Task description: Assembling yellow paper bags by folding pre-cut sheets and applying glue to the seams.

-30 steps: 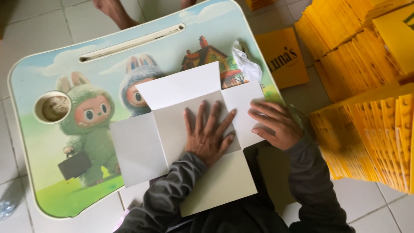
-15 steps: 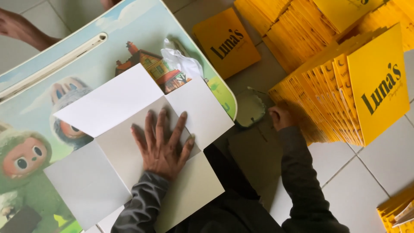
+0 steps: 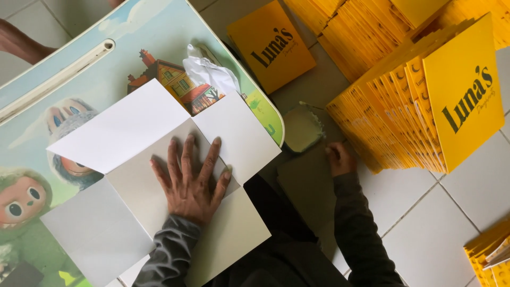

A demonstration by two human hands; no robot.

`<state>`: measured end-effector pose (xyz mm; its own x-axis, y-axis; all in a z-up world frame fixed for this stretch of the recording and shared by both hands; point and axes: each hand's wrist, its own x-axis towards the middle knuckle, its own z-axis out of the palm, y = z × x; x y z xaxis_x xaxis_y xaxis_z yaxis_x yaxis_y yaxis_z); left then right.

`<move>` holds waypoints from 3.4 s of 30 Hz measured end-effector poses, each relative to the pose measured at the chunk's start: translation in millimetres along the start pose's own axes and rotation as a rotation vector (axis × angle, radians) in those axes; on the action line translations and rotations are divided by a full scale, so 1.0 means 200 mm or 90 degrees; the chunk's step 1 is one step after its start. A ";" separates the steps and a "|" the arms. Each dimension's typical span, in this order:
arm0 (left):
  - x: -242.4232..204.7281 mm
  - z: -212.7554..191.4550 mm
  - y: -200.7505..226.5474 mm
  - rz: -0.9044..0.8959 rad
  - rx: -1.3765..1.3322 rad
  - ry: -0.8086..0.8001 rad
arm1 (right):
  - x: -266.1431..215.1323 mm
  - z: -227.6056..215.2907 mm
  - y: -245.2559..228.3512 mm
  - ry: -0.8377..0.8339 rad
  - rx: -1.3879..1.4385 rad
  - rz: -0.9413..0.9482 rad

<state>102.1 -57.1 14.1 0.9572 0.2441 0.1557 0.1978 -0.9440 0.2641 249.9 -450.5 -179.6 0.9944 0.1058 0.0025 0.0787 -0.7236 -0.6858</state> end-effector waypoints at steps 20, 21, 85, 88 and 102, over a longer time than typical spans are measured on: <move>0.01 0.00 -0.01 -0.007 -0.002 -0.021 | 0.44 0.24 -0.12 -0.135 -0.112 -0.282; 0.01 0.01 -0.01 -0.003 -0.001 -0.017 | 0.45 0.24 -0.08 -0.148 -0.089 -0.266; -0.01 0.05 -0.04 0.017 -0.048 0.042 | -0.28 -0.15 -1.19 0.190 0.100 -0.507; 0.00 0.05 -0.03 0.014 -0.040 0.042 | -0.31 -0.07 -1.15 0.185 0.145 -0.516; -0.01 0.05 -0.04 0.016 -0.041 0.046 | -0.30 -0.11 -1.20 0.061 0.203 -0.575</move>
<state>100.5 -52.5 1.5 0.9435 0.2387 0.2299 0.1584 -0.9342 0.3197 172.1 -298.2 0.9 0.5708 0.4653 0.6765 0.8085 -0.1753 -0.5617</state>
